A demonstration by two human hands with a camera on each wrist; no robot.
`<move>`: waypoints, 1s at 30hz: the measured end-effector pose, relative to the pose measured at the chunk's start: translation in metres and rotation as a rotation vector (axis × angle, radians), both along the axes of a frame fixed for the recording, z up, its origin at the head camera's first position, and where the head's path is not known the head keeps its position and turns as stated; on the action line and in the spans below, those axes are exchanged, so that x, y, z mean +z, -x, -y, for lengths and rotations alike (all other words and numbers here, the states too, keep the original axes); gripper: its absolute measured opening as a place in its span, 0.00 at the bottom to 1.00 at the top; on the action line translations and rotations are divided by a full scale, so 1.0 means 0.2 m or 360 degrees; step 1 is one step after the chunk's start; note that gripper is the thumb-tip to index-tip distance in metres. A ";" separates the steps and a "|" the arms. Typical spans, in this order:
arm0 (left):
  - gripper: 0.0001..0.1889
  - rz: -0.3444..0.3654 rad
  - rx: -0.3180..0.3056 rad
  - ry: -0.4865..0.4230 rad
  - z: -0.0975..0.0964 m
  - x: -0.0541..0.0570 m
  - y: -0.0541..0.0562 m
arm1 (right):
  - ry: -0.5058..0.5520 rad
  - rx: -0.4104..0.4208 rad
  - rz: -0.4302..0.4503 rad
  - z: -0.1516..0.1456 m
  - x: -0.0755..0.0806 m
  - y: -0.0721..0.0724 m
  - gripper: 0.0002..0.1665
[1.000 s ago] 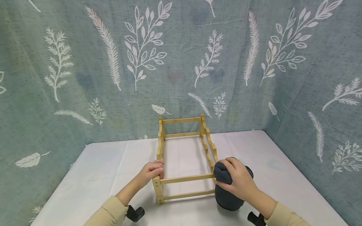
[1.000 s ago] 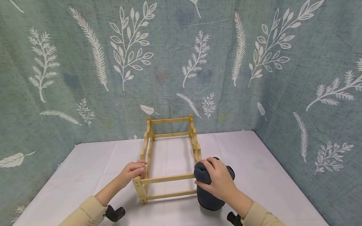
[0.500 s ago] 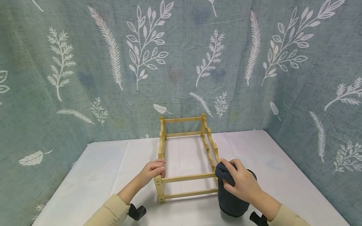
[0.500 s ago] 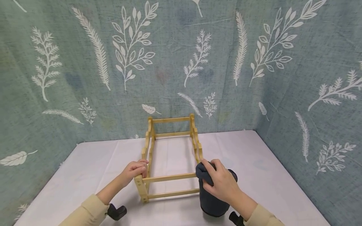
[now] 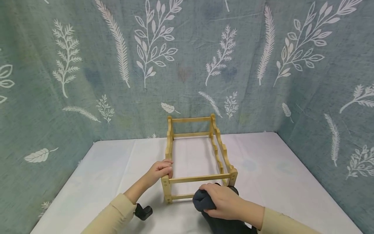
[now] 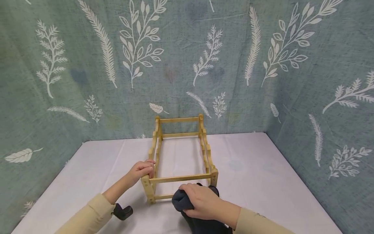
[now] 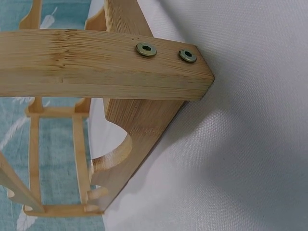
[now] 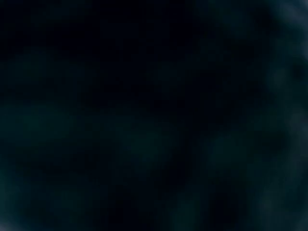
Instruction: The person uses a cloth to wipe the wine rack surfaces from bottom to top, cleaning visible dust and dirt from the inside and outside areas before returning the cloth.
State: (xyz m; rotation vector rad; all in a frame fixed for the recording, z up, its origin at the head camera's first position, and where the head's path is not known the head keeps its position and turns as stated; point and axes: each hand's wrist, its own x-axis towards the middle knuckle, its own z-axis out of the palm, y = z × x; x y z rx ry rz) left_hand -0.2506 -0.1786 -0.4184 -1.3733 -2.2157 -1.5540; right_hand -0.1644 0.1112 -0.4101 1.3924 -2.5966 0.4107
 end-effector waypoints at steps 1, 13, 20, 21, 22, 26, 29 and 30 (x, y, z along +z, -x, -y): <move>0.16 0.0003 0.0003 0.0003 0.00 0.00 0.00 | -0.0067 -0.0029 0.0051 0.03 -0.01 0.01 0.35; 0.16 0.0061 0.0013 0.0027 0.00 0.01 0.00 | -0.0315 0.0100 -0.0306 0.36 -0.18 0.13 0.31; 0.17 0.0072 0.0031 0.0035 0.01 0.01 0.00 | -0.0333 0.0111 -0.0303 0.36 -0.20 0.09 0.35; 0.17 0.0077 0.0035 0.0035 0.01 0.01 -0.01 | -0.0349 0.0113 -0.0296 0.35 -0.20 0.08 0.37; 0.17 0.0073 0.0035 0.0036 0.01 0.01 -0.01 | -0.0365 0.0120 -0.0287 0.34 -0.20 0.07 0.38; 0.16 0.0079 0.0035 0.0032 0.00 0.01 -0.01 | -0.0425 0.0166 -0.0336 0.31 -0.20 0.04 0.40; 0.16 0.0069 0.0026 0.0029 0.00 0.01 -0.01 | -0.0431 0.0194 -0.0394 0.32 -0.20 0.04 0.39; 0.16 0.0061 0.0022 0.0029 0.00 0.01 -0.01 | -0.0433 0.0202 -0.0410 0.33 -0.20 0.04 0.38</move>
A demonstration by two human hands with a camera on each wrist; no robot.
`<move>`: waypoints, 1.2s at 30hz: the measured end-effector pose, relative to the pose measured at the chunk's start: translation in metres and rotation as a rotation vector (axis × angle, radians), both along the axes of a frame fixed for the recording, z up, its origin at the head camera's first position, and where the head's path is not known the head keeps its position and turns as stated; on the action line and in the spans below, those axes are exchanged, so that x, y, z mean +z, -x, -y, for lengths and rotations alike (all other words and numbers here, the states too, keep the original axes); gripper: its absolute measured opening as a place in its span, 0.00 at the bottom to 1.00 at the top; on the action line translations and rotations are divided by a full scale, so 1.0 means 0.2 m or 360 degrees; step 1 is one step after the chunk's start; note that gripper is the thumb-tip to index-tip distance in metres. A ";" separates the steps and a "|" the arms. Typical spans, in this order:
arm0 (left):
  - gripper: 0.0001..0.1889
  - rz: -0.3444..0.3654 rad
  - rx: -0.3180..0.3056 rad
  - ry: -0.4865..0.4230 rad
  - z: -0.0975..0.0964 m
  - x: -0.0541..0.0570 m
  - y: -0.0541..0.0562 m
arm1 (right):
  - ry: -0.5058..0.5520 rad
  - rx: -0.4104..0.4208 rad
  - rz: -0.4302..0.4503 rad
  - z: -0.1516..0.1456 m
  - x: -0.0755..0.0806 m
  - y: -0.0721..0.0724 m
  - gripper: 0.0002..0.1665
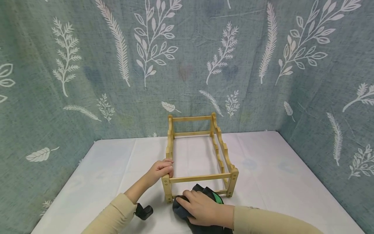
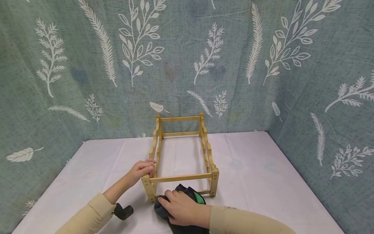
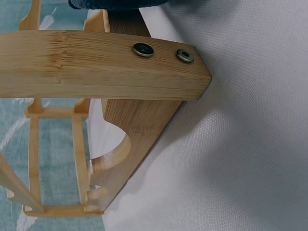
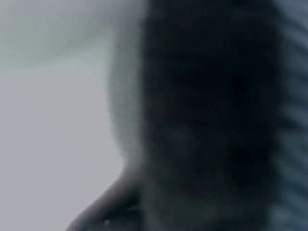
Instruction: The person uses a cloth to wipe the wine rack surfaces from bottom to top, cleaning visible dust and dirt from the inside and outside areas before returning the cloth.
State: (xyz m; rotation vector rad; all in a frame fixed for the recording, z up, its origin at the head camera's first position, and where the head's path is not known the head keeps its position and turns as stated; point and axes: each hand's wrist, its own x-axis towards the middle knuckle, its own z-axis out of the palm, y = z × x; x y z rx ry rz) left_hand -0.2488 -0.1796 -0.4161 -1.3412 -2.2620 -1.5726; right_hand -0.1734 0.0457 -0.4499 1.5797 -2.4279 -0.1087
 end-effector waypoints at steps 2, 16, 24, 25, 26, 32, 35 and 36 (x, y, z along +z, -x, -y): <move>0.17 -0.0024 -0.0003 -0.0002 0.00 0.00 0.00 | 0.0008 0.0019 -0.0019 0.02 0.01 0.00 0.37; 0.16 0.0017 0.0018 0.0013 -0.01 0.01 0.00 | -0.0055 -0.0163 -0.0096 0.01 0.02 0.02 0.29; 0.16 0.0014 0.0049 0.0052 -0.01 0.01 0.00 | -0.0098 -0.0258 -0.0090 -0.15 0.01 0.01 0.27; 0.16 0.0002 0.0042 0.0051 -0.01 0.00 0.00 | -0.0097 -0.0269 -0.0108 -0.17 0.01 0.00 0.27; 0.16 0.0004 0.0033 0.0045 -0.01 0.00 0.00 | -0.0091 -0.0279 -0.0127 -0.19 0.00 0.00 0.27; 0.16 -0.0021 -0.0013 0.0015 -0.02 0.01 0.01 | -0.0053 -0.0338 -0.0289 -0.30 -0.02 -0.03 0.23; 0.16 -0.0035 -0.0016 0.0020 -0.02 0.00 0.02 | -0.0088 -0.0391 -0.0368 -0.34 -0.02 -0.05 0.20; 0.16 -0.0030 -0.0015 0.0021 -0.02 0.00 0.02 | -0.0111 -0.0416 -0.0388 -0.36 -0.02 -0.06 0.20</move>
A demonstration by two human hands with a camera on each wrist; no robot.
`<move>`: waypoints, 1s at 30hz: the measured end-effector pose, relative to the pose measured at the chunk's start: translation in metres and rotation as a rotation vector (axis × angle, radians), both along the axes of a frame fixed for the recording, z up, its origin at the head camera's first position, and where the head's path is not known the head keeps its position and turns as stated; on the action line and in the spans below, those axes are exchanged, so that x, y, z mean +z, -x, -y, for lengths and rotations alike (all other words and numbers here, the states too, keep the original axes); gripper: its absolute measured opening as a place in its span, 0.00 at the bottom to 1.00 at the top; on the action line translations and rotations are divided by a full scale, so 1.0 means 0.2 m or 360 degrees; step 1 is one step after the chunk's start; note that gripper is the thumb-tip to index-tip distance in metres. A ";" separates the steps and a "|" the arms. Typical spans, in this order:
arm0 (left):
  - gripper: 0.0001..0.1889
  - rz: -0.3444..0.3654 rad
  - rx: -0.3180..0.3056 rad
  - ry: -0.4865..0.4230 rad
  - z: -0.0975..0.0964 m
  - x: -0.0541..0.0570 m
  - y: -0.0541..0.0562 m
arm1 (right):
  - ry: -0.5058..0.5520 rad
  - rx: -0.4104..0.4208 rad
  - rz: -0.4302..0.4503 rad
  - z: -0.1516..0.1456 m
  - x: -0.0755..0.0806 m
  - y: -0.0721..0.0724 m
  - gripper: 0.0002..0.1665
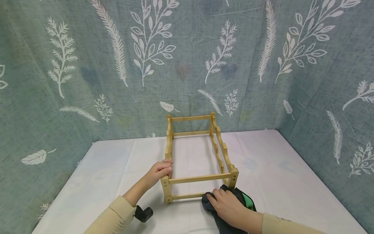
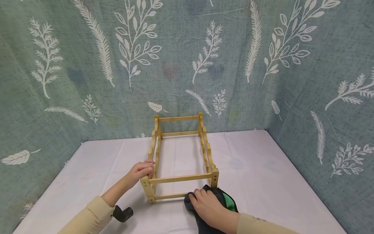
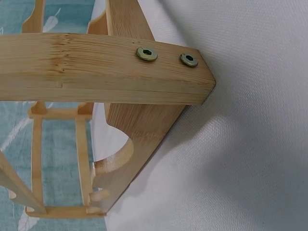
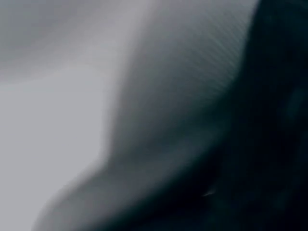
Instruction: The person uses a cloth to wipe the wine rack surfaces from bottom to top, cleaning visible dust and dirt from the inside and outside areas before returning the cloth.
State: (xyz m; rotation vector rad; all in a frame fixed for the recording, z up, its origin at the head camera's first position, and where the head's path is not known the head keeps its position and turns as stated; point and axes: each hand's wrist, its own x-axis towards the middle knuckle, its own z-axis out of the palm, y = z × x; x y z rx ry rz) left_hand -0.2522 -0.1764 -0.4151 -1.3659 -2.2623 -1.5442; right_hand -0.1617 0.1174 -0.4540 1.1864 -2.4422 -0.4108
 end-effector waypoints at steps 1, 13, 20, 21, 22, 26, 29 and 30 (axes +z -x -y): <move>0.16 0.0002 -0.0001 0.0000 0.00 0.00 0.00 | -0.0026 -0.0031 -0.0018 -0.02 0.00 -0.01 0.19; 0.16 0.0005 0.0024 0.0009 0.00 0.01 -0.01 | -0.0058 -0.0335 0.0037 -0.14 0.01 -0.04 0.14; 0.16 0.0000 -0.0018 -0.0030 -0.03 0.10 -0.08 | 0.0201 0.0030 0.0230 0.05 0.10 -0.07 0.21; 0.16 -0.0012 -0.0029 -0.0034 -0.03 0.11 -0.09 | 0.0221 0.0107 0.0264 0.10 0.11 -0.07 0.22; 0.16 -0.0017 -0.0033 -0.0037 -0.03 0.12 -0.10 | 0.0219 0.0166 0.0296 0.16 0.12 -0.07 0.23; 0.16 -0.0033 -0.0011 -0.0038 -0.03 0.11 -0.09 | 0.0151 0.0338 0.0237 0.40 0.12 -0.06 0.22; 0.17 -0.0037 -0.0001 -0.0037 -0.03 0.07 -0.06 | 0.0061 0.0352 0.0067 0.55 0.09 -0.05 0.20; 0.17 -0.0039 -0.0003 -0.0034 -0.02 0.05 -0.05 | 0.0034 0.0335 0.0005 0.58 0.07 -0.04 0.20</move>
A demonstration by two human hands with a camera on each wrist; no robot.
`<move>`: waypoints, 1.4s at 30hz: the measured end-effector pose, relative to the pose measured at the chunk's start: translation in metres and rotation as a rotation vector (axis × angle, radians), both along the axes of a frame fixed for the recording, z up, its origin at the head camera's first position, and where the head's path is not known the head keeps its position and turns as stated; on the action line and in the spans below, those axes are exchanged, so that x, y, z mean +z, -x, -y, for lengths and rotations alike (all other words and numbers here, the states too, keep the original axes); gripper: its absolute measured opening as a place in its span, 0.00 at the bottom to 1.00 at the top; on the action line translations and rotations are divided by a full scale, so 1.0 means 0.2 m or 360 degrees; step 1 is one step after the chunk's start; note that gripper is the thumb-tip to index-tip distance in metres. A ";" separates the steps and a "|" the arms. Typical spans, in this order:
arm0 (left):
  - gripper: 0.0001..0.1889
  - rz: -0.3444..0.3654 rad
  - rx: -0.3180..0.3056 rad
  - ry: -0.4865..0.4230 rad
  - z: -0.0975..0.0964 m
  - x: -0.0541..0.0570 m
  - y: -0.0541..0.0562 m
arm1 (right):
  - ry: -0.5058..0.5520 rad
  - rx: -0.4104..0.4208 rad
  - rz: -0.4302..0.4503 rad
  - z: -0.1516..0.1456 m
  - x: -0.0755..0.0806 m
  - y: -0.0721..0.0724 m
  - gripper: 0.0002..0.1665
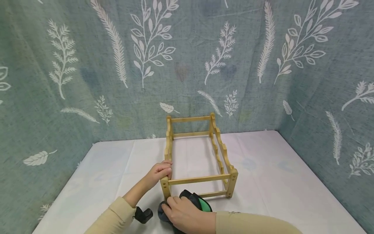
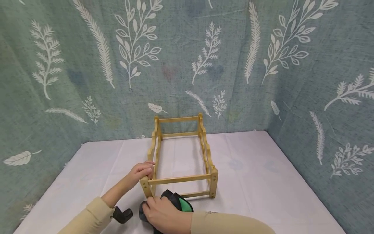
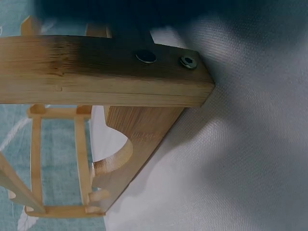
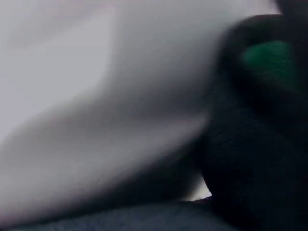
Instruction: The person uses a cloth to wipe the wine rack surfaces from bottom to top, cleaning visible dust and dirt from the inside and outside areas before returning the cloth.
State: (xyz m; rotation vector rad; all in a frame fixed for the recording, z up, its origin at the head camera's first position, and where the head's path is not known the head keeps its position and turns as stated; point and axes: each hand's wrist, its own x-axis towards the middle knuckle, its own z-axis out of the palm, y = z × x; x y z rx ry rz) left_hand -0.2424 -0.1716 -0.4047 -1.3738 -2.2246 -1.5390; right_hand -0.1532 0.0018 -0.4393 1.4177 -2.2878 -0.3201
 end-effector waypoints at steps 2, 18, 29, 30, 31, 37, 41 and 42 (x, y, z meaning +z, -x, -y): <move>0.17 0.0016 0.0000 0.0013 0.01 -0.03 0.02 | -0.0074 -0.0052 -0.0087 0.04 -0.02 0.01 0.20; 0.16 0.0000 -0.0014 0.0029 0.02 -0.05 0.04 | -0.0083 -0.0346 0.0011 -0.32 -0.08 0.04 0.18; 0.16 0.0014 -0.0017 -0.0001 0.01 -0.05 0.04 | -0.0136 -0.0612 -0.0052 -0.54 -0.08 -0.01 0.16; 0.16 0.0016 -0.0021 -0.0003 0.01 -0.05 0.04 | -0.0131 -0.0633 -0.0061 -0.56 -0.08 -0.02 0.16; 0.16 0.0014 -0.0023 -0.0004 0.01 -0.05 0.03 | -0.0119 -0.0653 -0.0073 -0.58 -0.08 -0.03 0.16; 0.15 0.0028 -0.0014 0.0003 0.00 -0.04 0.03 | -0.0102 -0.0750 -0.0041 -0.67 -0.08 -0.03 0.16; 0.15 0.0032 0.0016 0.0014 0.01 -0.04 0.04 | -0.0054 -0.0695 0.0002 -0.71 -0.08 -0.01 0.16; 0.15 0.0033 0.0019 0.0016 0.01 -0.05 0.04 | -0.0029 -0.0669 0.0010 -0.73 -0.08 0.00 0.16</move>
